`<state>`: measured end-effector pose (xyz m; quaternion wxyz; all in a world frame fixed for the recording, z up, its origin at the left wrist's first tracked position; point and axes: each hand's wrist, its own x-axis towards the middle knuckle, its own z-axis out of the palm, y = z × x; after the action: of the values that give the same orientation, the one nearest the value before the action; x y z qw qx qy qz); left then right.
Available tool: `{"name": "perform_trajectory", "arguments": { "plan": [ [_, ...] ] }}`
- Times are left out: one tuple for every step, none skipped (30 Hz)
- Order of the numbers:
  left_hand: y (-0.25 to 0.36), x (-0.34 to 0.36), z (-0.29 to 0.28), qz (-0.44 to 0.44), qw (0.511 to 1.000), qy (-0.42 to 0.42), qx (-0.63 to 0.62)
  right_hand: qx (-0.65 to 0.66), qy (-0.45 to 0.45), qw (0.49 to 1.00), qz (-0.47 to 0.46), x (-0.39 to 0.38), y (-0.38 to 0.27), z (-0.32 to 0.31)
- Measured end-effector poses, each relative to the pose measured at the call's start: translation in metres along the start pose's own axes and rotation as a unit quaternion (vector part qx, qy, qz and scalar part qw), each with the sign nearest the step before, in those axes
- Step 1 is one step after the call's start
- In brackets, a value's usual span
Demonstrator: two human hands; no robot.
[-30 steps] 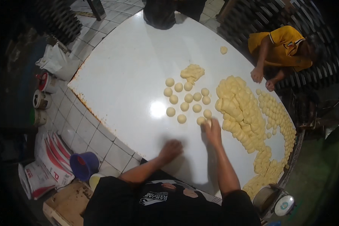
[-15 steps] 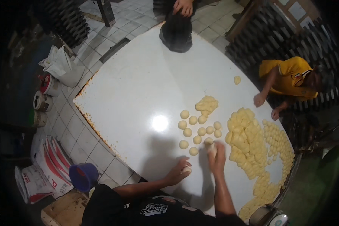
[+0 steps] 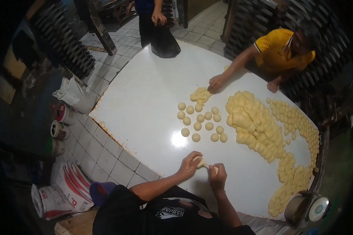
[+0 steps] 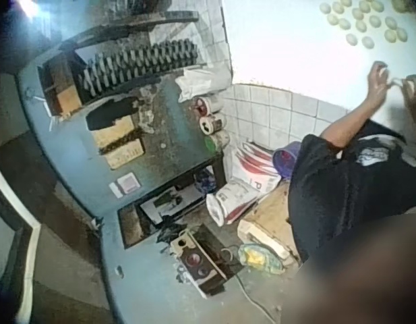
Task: The person rolls pieces of dough into balls on a large white table and places them onto a metal tray. The person then dips their fingers into a bowl of seeds and presses them into the top of each dough ball.
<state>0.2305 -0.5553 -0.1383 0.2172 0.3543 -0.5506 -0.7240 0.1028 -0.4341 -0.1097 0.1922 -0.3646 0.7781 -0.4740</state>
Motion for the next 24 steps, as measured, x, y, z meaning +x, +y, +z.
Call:
{"name": "perform_trajectory", "arguments": {
  "plan": [
    [-0.015, -0.009, -0.004, 0.035, 0.994, 0.073, 0.079, -0.012, 0.037, 0.999, 0.025, -0.018, 0.019, 0.001],
    [-0.029, -0.014, -0.012, 0.071, 0.974, 0.141, 0.159, -0.011, 0.04, 0.998, 0.037, -0.032, 0.049, 0.002],
    [-0.042, -0.026, -0.026, 0.123, 0.952, 0.11, 0.256, -0.096, -0.036, 0.987, -0.121, -0.046, 0.088, -0.001],
    [-0.069, -0.034, -0.049, 0.207, 0.919, -0.017, 0.334, -0.176, -0.113, 0.94, -0.27, -0.063, 0.122, -0.009],
    [-0.103, -0.031, -0.08, 0.287, 0.802, -0.135, 0.506, -0.198, -0.167, 0.883, -0.392, -0.063, 0.14, -0.017],
    [-0.1, -0.012, -0.084, 0.233, 0.761, -0.212, 0.568, -0.433, -0.251, 0.777, -0.383, -0.059, 0.167, -0.02],
    [-0.096, 0.001, -0.071, 0.277, 0.738, -0.124, 0.603, -0.485, -0.144, 0.759, -0.409, -0.034, 0.155, -0.017],
    [-0.094, 0.022, -0.047, 0.281, 0.764, -0.083, 0.576, -0.409, -0.115, 0.841, -0.335, -0.009, 0.149, -0.006],
    [-0.095, 0.029, -0.015, 0.255, 0.802, -0.016, 0.541, -0.356, -0.02, 0.898, -0.256, 0.01, 0.136, 0.02],
    [-0.093, 0.022, 0.014, 0.206, 0.847, 0.025, 0.49, -0.305, 0.084, 0.933, -0.17, 0.014, 0.13, 0.039],
    [-0.104, 0.008, 0.017, 0.222, 0.852, -0.045, 0.471, -0.307, -0.024, 0.946, -0.104, -0.011, 0.154, 0.05],
    [-0.115, -0.014, 0.013, 0.239, 0.852, -0.111, 0.453, -0.298, -0.131, 0.945, -0.04, -0.045, 0.173, 0.059],
    [-0.128, -0.028, -0.012, 0.23, 0.84, -0.176, 0.46, -0.262, -0.079, 0.935, -0.226, -0.057, 0.16, 0.04],
    [-0.14, -0.029, -0.042, 0.304, 0.849, -0.179, 0.393, -0.259, -0.073, 0.934, -0.234, -0.041, 0.162, 0.024],
    [-0.129, -0.011, -0.065, 0.203, 0.848, -0.227, 0.433, -0.259, -0.109, 0.916, -0.286, -0.029, 0.174, 0.003],
    [-0.115, 0.01, -0.078, 0.091, 0.837, -0.275, 0.464, -0.257, -0.151, 0.896, -0.33, -0.03, 0.181, -0.007],
    [-0.102, 0.03, -0.064, 0.186, 0.816, -0.176, 0.519, -0.408, -0.176, 0.865, -0.232, -0.022, 0.18, 0.005],
    [-0.097, 0.039, -0.038, 0.271, 0.776, -0.071, 0.565, -0.396, -0.124, 0.887, -0.204, -0.014, 0.18, 0.025],
    [-0.097, 0.046, -0.006, 0.259, 0.83, 0.025, 0.493, -0.379, -0.069, 0.906, -0.174, -0.007, 0.179, 0.043],
    [-0.103, 0.035, 0.012, 0.247, 0.841, 0.043, 0.478, -0.291, 0.001, 0.949, -0.123, 0.001, 0.164, 0.056],
    [-0.111, 0.015, 0.01, 0.261, 0.851, 0.002, 0.455, -0.287, 0.001, 0.949, -0.128, -0.009, 0.164, 0.052],
    [-0.122, -0.007, 0.002, 0.273, 0.859, -0.04, 0.43, -0.266, -0.026, 0.941, -0.208, -0.036, 0.165, 0.041],
    [-0.129, -0.018, -0.023, 0.311, 0.841, -0.089, 0.433, -0.243, -0.051, 0.925, -0.287, -0.047, 0.168, 0.031],
    [-0.121, -0.014, -0.049, 0.32, 0.844, -0.126, 0.412, -0.244, -0.044, 0.924, -0.29, -0.036, 0.172, 0.02]
  ]
}}
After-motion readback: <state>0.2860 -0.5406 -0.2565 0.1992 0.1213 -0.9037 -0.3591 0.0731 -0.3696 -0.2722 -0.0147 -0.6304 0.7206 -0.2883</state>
